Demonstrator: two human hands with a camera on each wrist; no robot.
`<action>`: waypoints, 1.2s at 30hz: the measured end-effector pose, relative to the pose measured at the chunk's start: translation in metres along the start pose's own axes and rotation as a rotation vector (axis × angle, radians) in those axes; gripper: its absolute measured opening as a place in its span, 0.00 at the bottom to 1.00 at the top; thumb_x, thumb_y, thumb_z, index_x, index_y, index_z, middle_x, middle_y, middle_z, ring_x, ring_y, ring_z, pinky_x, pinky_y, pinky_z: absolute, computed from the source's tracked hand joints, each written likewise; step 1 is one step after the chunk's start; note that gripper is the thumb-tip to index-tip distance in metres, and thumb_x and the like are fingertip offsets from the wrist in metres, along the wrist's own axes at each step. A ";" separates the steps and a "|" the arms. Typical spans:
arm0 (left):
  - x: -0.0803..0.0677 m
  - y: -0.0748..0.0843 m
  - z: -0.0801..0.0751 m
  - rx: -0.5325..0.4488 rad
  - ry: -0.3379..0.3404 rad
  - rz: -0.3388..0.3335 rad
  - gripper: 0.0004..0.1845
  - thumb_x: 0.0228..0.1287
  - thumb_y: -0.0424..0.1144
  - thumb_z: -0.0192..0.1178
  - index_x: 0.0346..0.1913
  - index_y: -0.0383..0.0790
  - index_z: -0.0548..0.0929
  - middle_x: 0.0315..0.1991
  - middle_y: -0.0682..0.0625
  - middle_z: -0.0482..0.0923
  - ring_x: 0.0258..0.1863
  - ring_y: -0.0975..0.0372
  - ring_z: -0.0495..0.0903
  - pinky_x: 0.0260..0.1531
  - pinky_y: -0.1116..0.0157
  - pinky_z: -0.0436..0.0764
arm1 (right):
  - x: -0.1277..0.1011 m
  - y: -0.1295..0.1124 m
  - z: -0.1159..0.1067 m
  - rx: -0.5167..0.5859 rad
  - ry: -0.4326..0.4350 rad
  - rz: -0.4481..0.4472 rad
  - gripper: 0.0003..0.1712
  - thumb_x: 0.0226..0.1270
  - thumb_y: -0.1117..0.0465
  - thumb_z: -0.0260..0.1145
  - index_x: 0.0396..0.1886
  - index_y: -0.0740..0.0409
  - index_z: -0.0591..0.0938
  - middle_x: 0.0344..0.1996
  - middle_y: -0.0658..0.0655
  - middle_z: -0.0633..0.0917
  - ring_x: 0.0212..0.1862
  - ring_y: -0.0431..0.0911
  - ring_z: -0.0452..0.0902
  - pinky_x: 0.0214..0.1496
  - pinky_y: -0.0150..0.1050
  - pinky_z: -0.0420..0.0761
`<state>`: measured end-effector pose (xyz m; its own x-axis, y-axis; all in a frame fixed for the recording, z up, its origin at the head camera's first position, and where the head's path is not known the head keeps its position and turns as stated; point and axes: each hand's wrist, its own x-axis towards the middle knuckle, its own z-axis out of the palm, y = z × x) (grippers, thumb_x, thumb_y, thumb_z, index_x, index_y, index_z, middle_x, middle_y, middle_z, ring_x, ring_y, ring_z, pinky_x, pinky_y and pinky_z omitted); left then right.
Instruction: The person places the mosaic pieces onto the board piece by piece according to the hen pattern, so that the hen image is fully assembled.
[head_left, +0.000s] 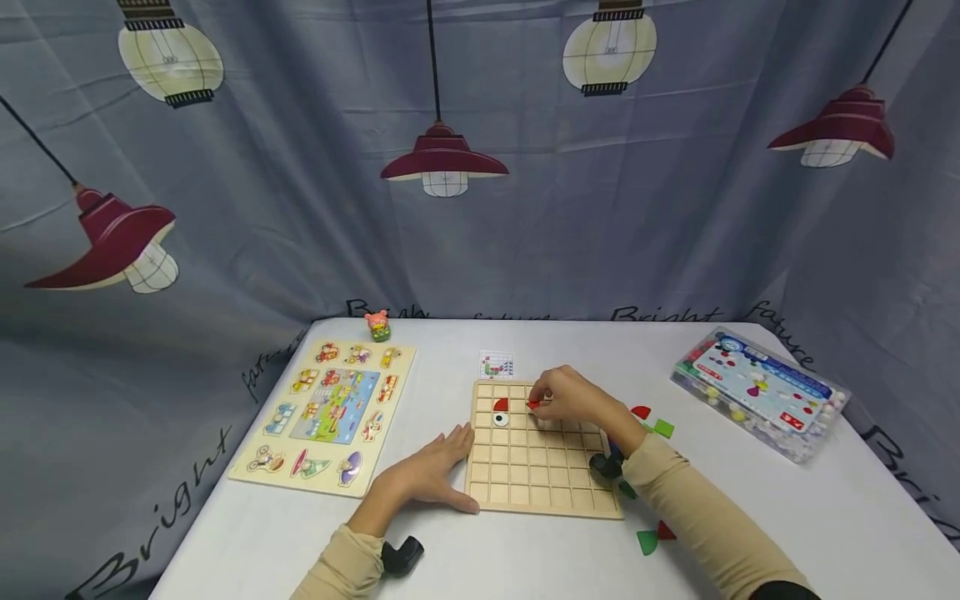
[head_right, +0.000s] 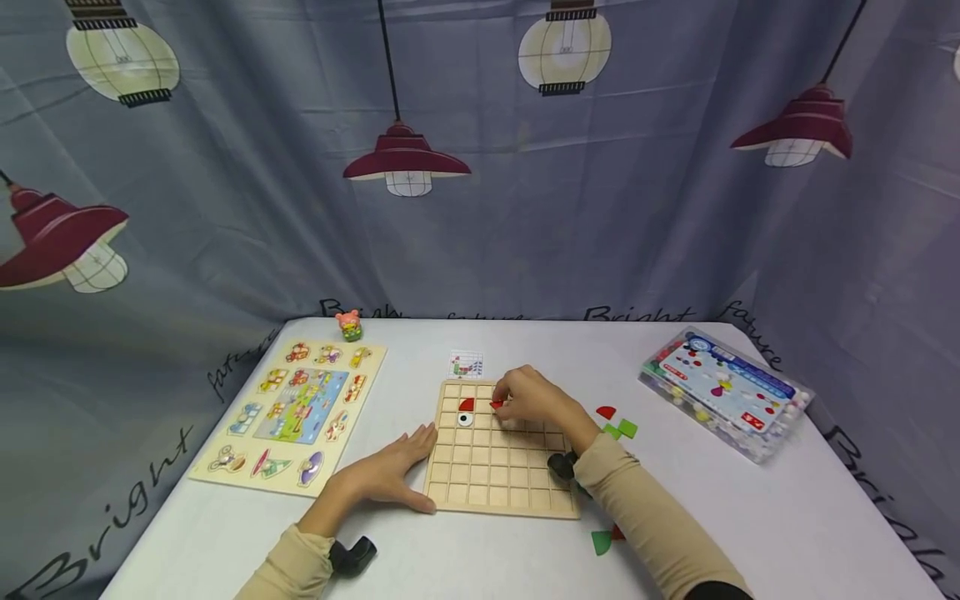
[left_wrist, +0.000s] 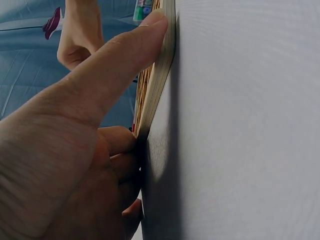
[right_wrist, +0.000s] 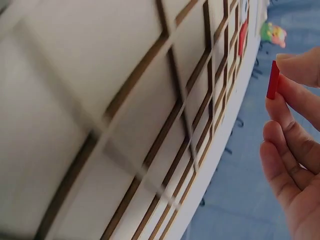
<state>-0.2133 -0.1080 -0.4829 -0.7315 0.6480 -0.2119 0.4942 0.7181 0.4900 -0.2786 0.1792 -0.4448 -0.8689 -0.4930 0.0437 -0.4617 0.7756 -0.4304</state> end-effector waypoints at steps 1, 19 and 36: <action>0.000 0.000 0.000 0.002 0.000 -0.002 0.63 0.45 0.64 0.71 0.76 0.32 0.50 0.79 0.41 0.45 0.79 0.53 0.44 0.78 0.52 0.48 | 0.003 -0.003 0.001 -0.002 -0.001 -0.009 0.06 0.53 0.61 0.72 0.33 0.52 0.90 0.34 0.49 0.88 0.36 0.41 0.78 0.38 0.36 0.81; 0.003 0.001 0.003 -0.021 -0.019 -0.021 0.64 0.45 0.66 0.71 0.77 0.34 0.49 0.79 0.43 0.43 0.79 0.55 0.42 0.79 0.53 0.46 | 0.041 -0.039 0.034 0.014 -0.107 -0.151 0.04 0.55 0.62 0.73 0.31 0.55 0.89 0.27 0.47 0.87 0.28 0.33 0.78 0.33 0.26 0.80; 0.002 -0.001 0.001 0.008 -0.013 -0.024 0.64 0.44 0.66 0.70 0.77 0.34 0.50 0.79 0.43 0.45 0.79 0.54 0.44 0.79 0.52 0.47 | 0.052 -0.053 0.045 -0.051 -0.138 -0.178 0.04 0.54 0.64 0.74 0.31 0.56 0.89 0.28 0.49 0.88 0.31 0.36 0.79 0.36 0.28 0.81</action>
<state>-0.2146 -0.1073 -0.4845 -0.7372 0.6338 -0.2341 0.4807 0.7354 0.4776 -0.2916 0.0945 -0.4598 -0.7420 -0.6703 -0.0100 -0.6169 0.6886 -0.3811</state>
